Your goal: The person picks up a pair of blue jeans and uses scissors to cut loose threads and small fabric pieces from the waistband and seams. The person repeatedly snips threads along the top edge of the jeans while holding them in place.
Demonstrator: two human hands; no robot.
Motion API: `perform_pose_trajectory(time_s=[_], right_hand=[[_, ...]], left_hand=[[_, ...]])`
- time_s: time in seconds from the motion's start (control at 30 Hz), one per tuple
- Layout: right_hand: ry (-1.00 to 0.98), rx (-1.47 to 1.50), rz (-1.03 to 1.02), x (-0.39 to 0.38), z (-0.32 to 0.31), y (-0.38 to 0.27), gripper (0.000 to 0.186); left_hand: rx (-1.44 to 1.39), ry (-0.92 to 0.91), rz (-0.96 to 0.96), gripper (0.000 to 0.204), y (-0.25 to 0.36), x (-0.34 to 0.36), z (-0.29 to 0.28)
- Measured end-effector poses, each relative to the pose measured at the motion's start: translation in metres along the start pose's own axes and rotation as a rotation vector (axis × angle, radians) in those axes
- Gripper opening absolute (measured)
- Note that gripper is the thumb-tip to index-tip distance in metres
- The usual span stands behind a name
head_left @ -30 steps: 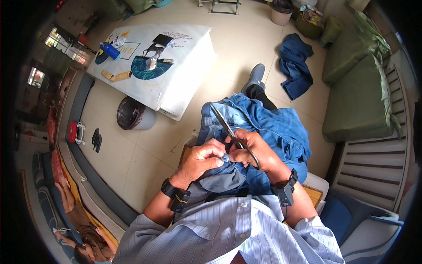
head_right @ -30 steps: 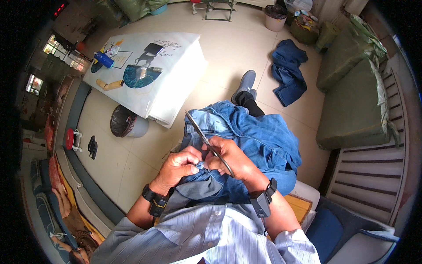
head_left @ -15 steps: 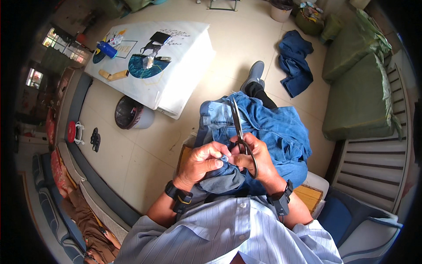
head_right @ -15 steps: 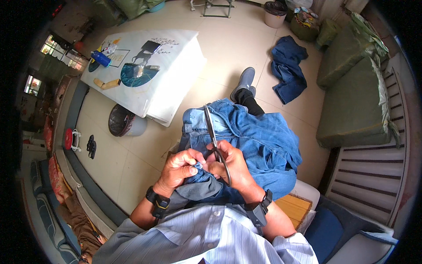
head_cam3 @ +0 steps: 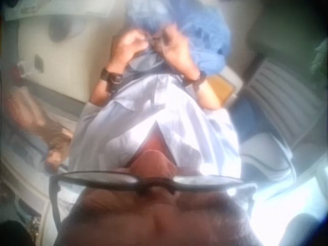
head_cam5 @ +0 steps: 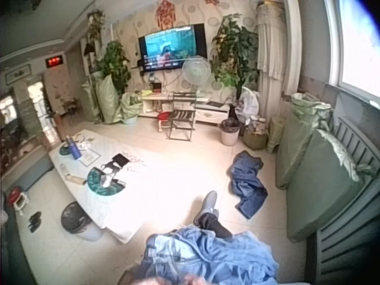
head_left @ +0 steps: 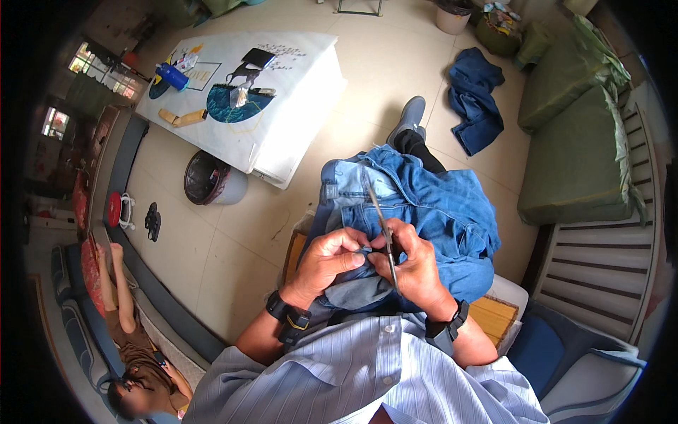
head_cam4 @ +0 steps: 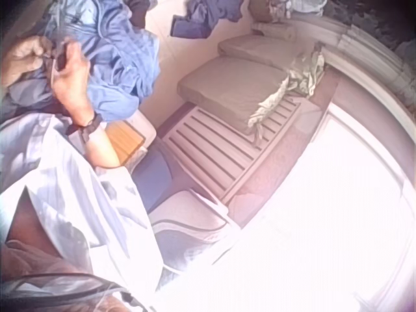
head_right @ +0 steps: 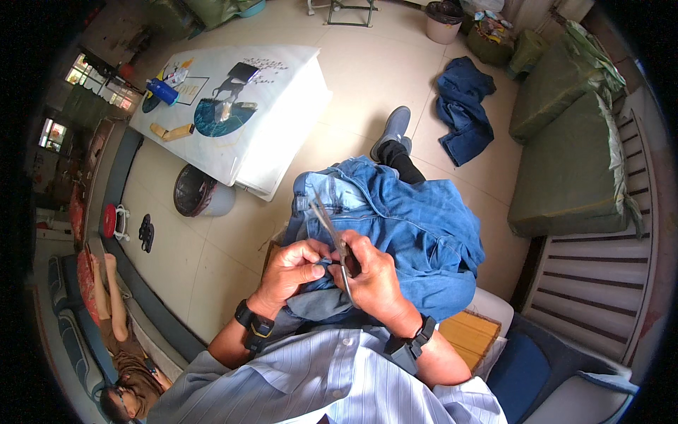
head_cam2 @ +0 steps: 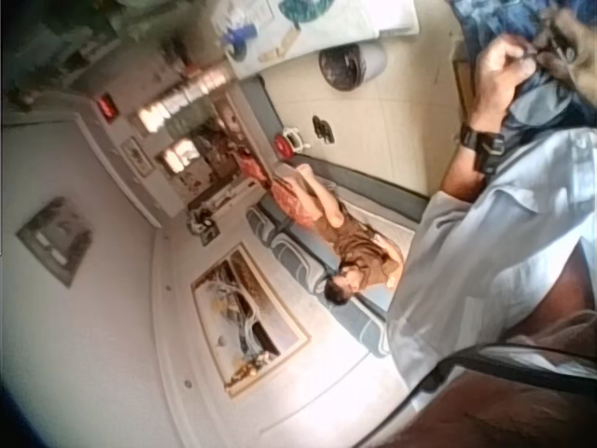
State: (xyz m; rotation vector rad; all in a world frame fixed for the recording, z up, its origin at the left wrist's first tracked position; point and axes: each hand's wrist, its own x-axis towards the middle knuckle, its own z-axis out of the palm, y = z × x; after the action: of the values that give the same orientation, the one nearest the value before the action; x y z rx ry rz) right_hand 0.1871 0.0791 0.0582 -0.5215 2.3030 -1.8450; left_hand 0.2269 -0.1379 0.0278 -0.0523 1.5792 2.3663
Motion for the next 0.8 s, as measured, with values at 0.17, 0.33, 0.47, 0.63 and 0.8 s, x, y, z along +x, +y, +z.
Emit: perform_pose_trajectory(time_s=[0.17, 0.33, 0.47, 0.63, 0.8], right_hand=[[-0.124, -0.105, -0.083, 0.006, -0.008, -0.003, 0.046], [-0.272, 0.180, 0.161, 0.012, -0.016, 0.008, 0.042], [-0.382, 0.338, 0.309, 0.022, -0.027, 0.012, 0.043], [-0.387, 0.480, 0.401, 0.039, -0.044, 0.002, 0.042], [-0.292, 0.565, 0.367, 0.037, -0.046, 0.002, 0.054]], left_hand=[[0.057, 0.003, -0.059, 0.011, 0.002, -0.001, 0.003], [0.065, -0.052, -0.106, 0.011, 0.008, -0.001, 0.002], [0.077, -0.065, -0.203, 0.011, 0.009, -0.001, 0.003], [-0.056, -0.012, -0.176, 0.013, 0.007, -0.001, 0.008], [-0.109, 0.018, -0.148, 0.015, 0.003, 0.000, 0.006]])
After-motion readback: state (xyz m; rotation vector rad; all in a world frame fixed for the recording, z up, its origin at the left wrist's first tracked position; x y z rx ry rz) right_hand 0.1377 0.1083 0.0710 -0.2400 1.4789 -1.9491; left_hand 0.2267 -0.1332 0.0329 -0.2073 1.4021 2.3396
